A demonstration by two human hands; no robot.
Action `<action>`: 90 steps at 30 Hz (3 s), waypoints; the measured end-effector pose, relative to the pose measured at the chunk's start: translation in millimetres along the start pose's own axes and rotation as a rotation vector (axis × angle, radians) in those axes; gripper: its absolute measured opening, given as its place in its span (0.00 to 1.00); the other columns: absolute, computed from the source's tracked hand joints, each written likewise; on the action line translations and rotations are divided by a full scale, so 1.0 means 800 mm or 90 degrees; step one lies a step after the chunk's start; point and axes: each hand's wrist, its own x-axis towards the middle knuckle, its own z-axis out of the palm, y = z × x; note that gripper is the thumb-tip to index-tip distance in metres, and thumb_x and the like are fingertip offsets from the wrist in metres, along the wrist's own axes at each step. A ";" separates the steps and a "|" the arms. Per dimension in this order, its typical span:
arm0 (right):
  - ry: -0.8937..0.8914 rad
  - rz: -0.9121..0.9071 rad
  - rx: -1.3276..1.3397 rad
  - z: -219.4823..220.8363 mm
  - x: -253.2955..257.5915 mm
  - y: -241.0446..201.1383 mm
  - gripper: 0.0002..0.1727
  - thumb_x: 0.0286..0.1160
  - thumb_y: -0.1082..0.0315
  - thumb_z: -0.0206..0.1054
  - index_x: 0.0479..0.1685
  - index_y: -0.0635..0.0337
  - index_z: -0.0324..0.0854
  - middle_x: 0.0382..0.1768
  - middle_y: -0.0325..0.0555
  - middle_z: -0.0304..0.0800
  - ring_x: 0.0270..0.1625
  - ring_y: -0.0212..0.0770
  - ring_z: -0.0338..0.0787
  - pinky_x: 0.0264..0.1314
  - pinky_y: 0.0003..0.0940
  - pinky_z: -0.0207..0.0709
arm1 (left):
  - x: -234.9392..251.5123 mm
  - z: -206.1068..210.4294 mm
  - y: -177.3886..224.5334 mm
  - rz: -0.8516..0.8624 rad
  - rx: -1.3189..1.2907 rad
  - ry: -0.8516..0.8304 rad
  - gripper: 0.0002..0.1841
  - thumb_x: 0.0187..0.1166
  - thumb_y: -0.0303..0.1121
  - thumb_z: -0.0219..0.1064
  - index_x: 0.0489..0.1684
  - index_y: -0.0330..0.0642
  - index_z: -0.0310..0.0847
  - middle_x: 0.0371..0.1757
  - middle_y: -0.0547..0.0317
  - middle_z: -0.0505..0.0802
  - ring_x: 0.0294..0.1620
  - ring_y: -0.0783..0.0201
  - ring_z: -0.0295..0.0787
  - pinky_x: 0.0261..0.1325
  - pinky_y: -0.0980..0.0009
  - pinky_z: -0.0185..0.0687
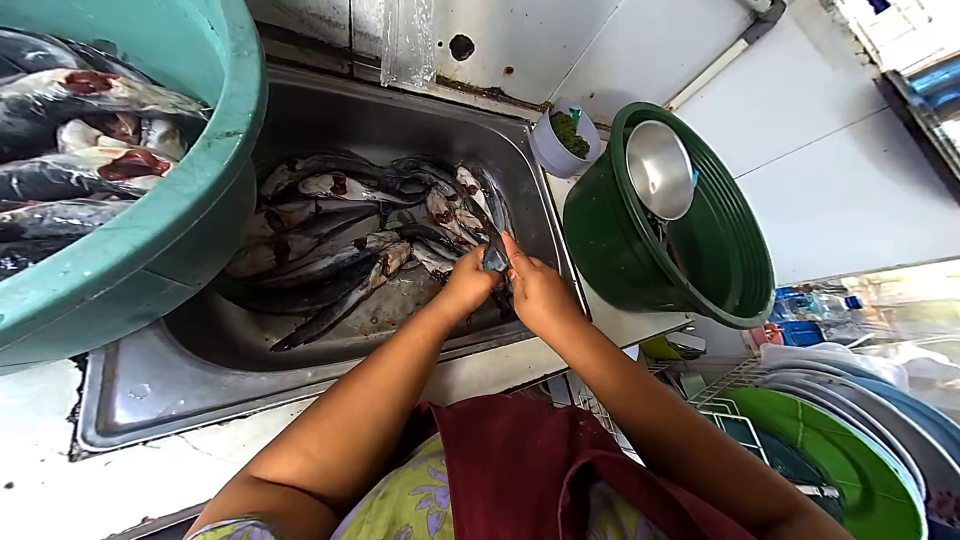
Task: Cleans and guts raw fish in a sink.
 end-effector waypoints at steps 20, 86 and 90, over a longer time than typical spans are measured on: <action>0.140 -0.074 0.226 0.001 -0.028 0.033 0.32 0.87 0.71 0.53 0.93 0.50 0.60 0.39 0.55 0.88 0.28 0.46 0.84 0.33 0.48 0.82 | -0.003 -0.006 0.006 0.098 -0.007 0.006 0.17 0.72 0.28 0.64 0.59 0.34 0.81 0.42 0.51 0.89 0.39 0.63 0.84 0.44 0.60 0.81; 0.022 0.202 0.698 0.042 -0.097 0.115 0.34 0.89 0.74 0.48 0.96 0.54 0.49 0.29 0.38 0.72 0.15 0.28 0.64 0.14 0.24 0.62 | -0.037 -0.074 0.274 0.194 -0.242 0.230 0.14 0.81 0.23 0.44 0.56 0.41 0.72 0.33 0.61 0.82 0.28 0.68 0.79 0.32 0.71 0.79; 0.006 0.188 0.746 0.061 -0.092 0.119 0.34 0.89 0.74 0.49 0.95 0.53 0.51 0.29 0.38 0.72 0.14 0.28 0.64 0.13 0.23 0.61 | -0.061 -0.158 0.377 0.269 -0.261 0.324 0.11 0.88 0.30 0.43 0.40 0.45 0.72 0.28 0.60 0.82 0.25 0.66 0.79 0.31 0.68 0.81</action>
